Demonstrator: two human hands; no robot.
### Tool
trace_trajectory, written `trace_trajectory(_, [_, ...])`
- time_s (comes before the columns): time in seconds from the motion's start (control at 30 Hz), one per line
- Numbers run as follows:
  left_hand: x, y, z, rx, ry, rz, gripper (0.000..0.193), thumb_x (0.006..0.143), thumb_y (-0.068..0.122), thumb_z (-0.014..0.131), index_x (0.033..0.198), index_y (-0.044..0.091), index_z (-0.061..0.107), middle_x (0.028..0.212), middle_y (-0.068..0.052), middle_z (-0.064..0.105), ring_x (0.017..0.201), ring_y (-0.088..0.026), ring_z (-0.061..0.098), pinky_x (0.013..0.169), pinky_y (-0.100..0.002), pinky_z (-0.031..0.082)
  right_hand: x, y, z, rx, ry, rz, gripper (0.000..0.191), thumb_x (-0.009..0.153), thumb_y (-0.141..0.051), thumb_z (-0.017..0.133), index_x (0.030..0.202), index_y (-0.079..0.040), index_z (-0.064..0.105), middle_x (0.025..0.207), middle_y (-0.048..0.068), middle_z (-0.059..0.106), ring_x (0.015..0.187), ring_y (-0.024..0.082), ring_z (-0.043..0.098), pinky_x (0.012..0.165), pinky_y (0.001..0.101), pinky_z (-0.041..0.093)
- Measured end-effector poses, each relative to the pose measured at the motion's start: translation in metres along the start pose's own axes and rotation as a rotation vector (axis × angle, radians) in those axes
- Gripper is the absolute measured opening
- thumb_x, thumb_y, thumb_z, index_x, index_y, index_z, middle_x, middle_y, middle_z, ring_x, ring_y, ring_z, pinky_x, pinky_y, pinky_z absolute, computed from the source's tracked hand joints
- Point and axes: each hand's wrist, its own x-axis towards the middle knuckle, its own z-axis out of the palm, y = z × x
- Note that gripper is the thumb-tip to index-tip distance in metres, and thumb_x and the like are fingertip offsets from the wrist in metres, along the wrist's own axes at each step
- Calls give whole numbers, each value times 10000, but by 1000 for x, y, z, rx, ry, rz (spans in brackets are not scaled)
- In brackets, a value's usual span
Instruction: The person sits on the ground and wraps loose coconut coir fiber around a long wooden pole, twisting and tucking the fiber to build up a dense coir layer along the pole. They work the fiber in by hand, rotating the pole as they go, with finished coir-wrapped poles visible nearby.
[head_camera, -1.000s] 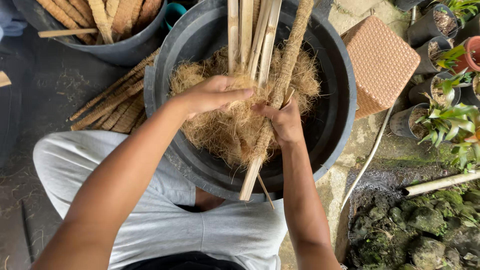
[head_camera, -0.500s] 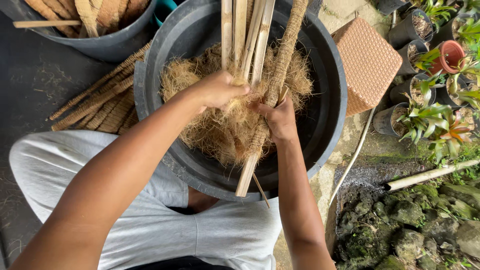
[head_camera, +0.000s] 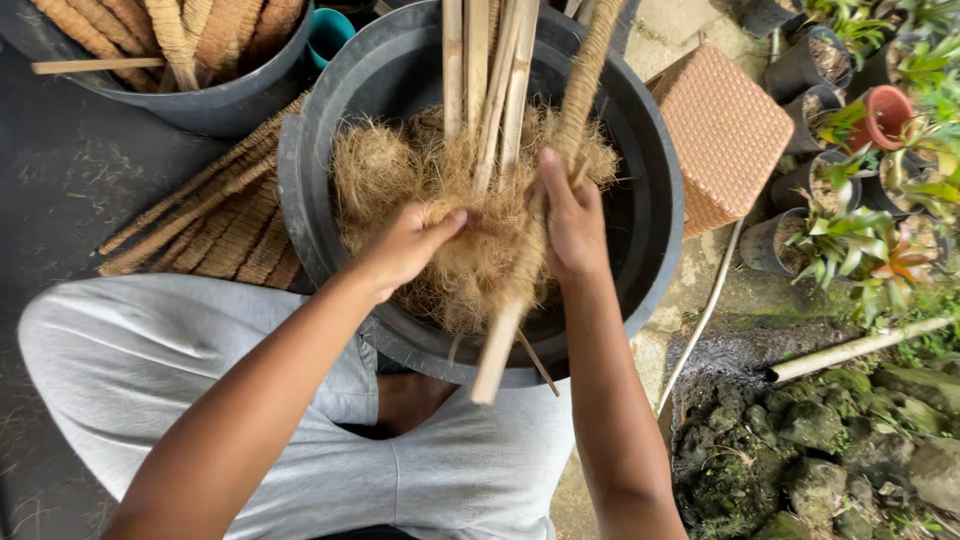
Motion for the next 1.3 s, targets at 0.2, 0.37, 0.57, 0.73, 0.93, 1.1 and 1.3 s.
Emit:
trace_trajectory(0.2, [-10, -5, 11, -335, -153, 80, 605, 891, 576, 626, 1170, 40, 659, 1182, -107, 708, 1072, -149, 638, 906, -382, 529, 35, 8, 16, -324, 106, -23, 410, 1003, -417, 638, 702, -166, 519, 594, -80, 363, 518, 67, 283, 483, 295, 255])
trace_trajectory(0.37, [1, -19, 9, -315, -170, 79, 574, 869, 566, 642, 1184, 86, 648, 1202, -64, 700, 1100, -127, 619, 923, -373, 505, 47, 18, 15, -397, 109, -11, 513, 1023, -448, 629, 659, -169, 398, 568, -91, 302, 498, 63, 231, 462, 307, 213])
trace_trajectory(0.57, [31, -36, 14, -257, -196, 47, 694, 949, 553, 664, 1243, -74, 621, 1181, -232, 687, 1021, -259, 645, 964, -444, 517, 71, 33, 7, -246, 36, -19, 390, 997, -430, 612, 725, -171, 506, 575, -94, 299, 495, 69, 216, 445, 321, 226])
trace_trajectory(0.73, [23, -29, 12, -411, -178, -69, 745, 871, 482, 691, 1405, 30, 435, 1450, -147, 531, 1375, -219, 458, 1121, -445, 362, 81, 46, 7, -273, -16, -106, 420, 1063, -395, 608, 719, -178, 501, 602, -81, 405, 516, 78, 297, 498, 311, 292])
trace_trajectory(0.93, [19, -28, 17, -443, -198, -59, 693, 845, 497, 675, 1360, 62, 517, 1462, -126, 563, 1379, -228, 466, 1110, -473, 360, 74, 49, 7, -422, -9, -122, 491, 1039, -412, 576, 621, -194, 439, 534, -83, 364, 452, 77, 253, 426, 325, 210])
trace_trajectory(1.1, [28, -35, 17, -413, -159, -113, 656, 877, 512, 663, 1332, 56, 537, 1448, -114, 567, 1363, -216, 471, 1116, -459, 328, 74, 49, 8, -408, -9, -96, 471, 1035, -429, 577, 649, -197, 439, 552, -93, 351, 462, 69, 253, 429, 316, 201])
trace_trajectory(1.3, [26, -36, 19, -410, -161, -108, 683, 886, 538, 673, 1344, 60, 505, 1435, -151, 559, 1376, -222, 480, 1114, -421, 377, 79, 58, 5, -458, 26, -91, 489, 1015, -465, 592, 634, -201, 436, 530, -90, 375, 428, 73, 281, 403, 305, 233])
